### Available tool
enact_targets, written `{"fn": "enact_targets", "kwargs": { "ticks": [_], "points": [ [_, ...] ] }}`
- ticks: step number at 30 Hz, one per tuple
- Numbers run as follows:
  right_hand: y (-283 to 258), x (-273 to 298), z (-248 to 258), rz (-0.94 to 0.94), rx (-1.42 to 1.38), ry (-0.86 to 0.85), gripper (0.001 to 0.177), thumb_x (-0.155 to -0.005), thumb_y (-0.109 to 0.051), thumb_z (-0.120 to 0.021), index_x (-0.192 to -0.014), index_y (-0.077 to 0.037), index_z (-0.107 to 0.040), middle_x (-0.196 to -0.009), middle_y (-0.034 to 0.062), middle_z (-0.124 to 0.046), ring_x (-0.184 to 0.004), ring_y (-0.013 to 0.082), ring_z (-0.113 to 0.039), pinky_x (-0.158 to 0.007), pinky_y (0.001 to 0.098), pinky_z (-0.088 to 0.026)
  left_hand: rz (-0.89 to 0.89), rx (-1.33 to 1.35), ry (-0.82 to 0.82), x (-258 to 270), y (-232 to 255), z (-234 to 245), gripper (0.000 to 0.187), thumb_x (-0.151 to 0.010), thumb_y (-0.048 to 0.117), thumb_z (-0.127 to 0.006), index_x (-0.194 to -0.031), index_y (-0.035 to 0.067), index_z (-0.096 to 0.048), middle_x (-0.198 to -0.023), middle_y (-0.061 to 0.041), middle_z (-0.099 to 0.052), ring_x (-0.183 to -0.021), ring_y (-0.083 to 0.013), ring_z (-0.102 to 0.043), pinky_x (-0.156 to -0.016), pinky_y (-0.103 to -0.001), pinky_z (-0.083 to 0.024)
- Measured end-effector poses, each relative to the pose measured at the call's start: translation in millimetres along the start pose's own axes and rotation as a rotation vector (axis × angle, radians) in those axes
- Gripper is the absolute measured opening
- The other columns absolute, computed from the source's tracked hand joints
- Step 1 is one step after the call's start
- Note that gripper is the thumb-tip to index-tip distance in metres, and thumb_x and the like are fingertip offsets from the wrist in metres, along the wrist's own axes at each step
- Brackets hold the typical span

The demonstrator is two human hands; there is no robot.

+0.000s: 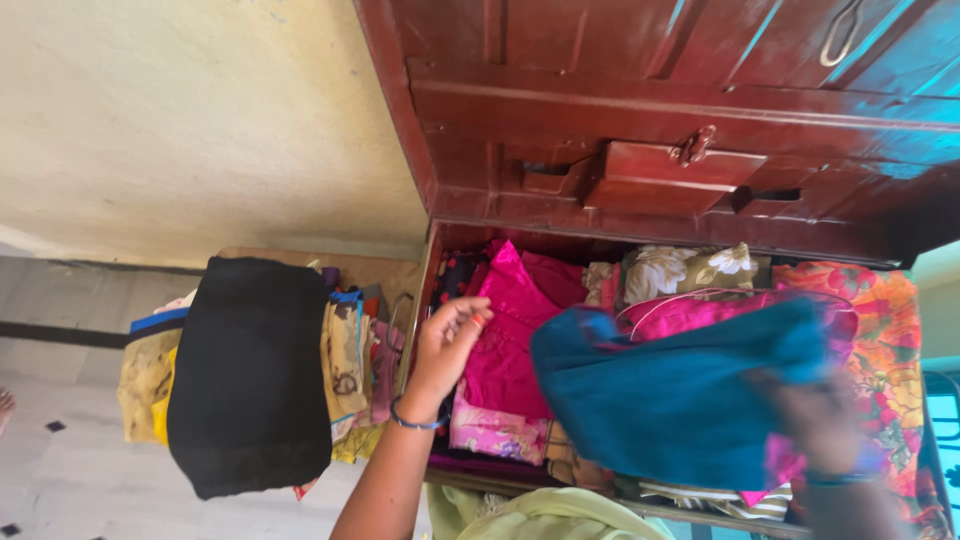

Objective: The person organizes several garments by removing them from a large metal trunk and placing them on a small wooden stool, then rearranges the remaining items inside the trunk.

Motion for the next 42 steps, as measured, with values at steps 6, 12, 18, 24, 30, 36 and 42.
{"fn": "enact_targets", "kwargs": {
  "ticks": [6, 12, 18, 24, 30, 36, 42],
  "points": [
    [143.8, -28.3, 69.6, -0.268, 0.009, 0.387, 0.045, -0.107, -0.030, -0.069, -0.136, 0.001, -0.058, -0.137, 0.0220, -0.066, -0.117, 0.0332, -0.068, -0.089, 0.0464, -0.058, 0.189, -0.111, 0.154, -9.3, -121.5, 52.0, 0.021, -0.096, 0.003, -0.064, -0.116, 0.000, -0.070, -0.104, -0.006, -0.074, -0.094, -0.0117, -0.069, -0.085, -0.025, -0.054],
    [55.8, -3.6, -36.1, -0.071, 0.584, 0.100, 0.075, -0.094, -0.044, -0.065, -0.157, -0.011, -0.042, -0.160, 0.0210, -0.044, -0.151, 0.0437, -0.039, -0.117, 0.0624, -0.030, 0.454, -0.430, 0.160, -5.3, -230.0, 57.6, 0.030, -0.091, 0.013, -0.069, -0.119, 0.002, -0.069, -0.101, -0.010, -0.077, -0.089, -0.0161, -0.070, -0.075, -0.029, -0.055],
    [22.8, 4.0, -79.0, -0.123, 0.519, 0.093, 0.065, -0.092, -0.041, -0.060, -0.154, -0.025, -0.050, -0.163, 0.0189, -0.042, -0.150, 0.0410, -0.035, -0.121, 0.0612, -0.023, 0.441, -0.942, 0.322, -17.0, -248.3, 56.3, 0.057, -0.084, 0.032, -0.079, -0.131, 0.005, -0.063, -0.131, -0.023, -0.060, -0.123, -0.0374, -0.056, -0.105, -0.045, -0.043],
    [35.5, 8.2, -74.6, -0.068, 0.425, 0.125, 0.060, -0.094, -0.036, -0.058, -0.152, -0.025, -0.052, -0.161, 0.0188, -0.045, -0.150, 0.0403, -0.039, -0.123, 0.0566, -0.026, 0.322, -1.052, 0.288, -47.3, -251.0, 37.9, 0.073, -0.082, 0.047, -0.076, -0.140, 0.007, -0.056, -0.142, -0.018, -0.060, -0.134, -0.0346, -0.054, -0.114, -0.047, -0.038],
    [35.1, 9.6, -72.9, -0.062, 0.388, 0.147, 0.057, -0.093, -0.032, -0.059, -0.150, -0.024, -0.055, -0.160, 0.0179, -0.047, -0.148, 0.0402, -0.041, -0.122, 0.0536, -0.030, 0.384, -1.042, 0.296, -94.7, -244.0, 18.4, 0.092, -0.077, 0.052, -0.083, -0.145, 0.004, -0.046, -0.144, -0.024, -0.051, -0.136, -0.0408, -0.042, -0.108, -0.056, -0.028],
    [34.4, 9.5, -72.0, -0.062, 0.380, 0.148, 0.057, -0.092, -0.031, -0.060, -0.148, -0.024, -0.056, -0.159, 0.0172, -0.048, -0.147, 0.0401, -0.042, -0.120, 0.0534, -0.031, 0.448, -0.980, 0.119, -81.2, -208.3, -29.7, 0.045, -0.083, 0.045, -0.077, -0.115, 0.015, -0.069, -0.122, -0.016, -0.074, -0.119, -0.0342, -0.066, -0.107, -0.050, -0.050],
    [34.9, 8.7, -72.3, -0.068, 0.364, 0.146, 0.058, -0.092, -0.031, -0.060, -0.149, -0.025, -0.055, -0.159, 0.0163, -0.048, -0.148, 0.0397, -0.042, -0.121, 0.0533, -0.031, -0.366, -0.826, -0.181, -16.0, -139.2, -89.0, 0.041, -0.063, -0.002, -0.079, -0.100, 0.004, -0.062, -0.107, -0.015, -0.067, -0.101, -0.0399, -0.067, -0.087, -0.048, -0.054]
  ]
}}
Point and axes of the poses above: each hand's wrist, its own x-axis away from the middle knuckle, its own z-axis out of the back of the hand, y = z × x, the point moved 5 cm from there along -x, towards the middle knuckle
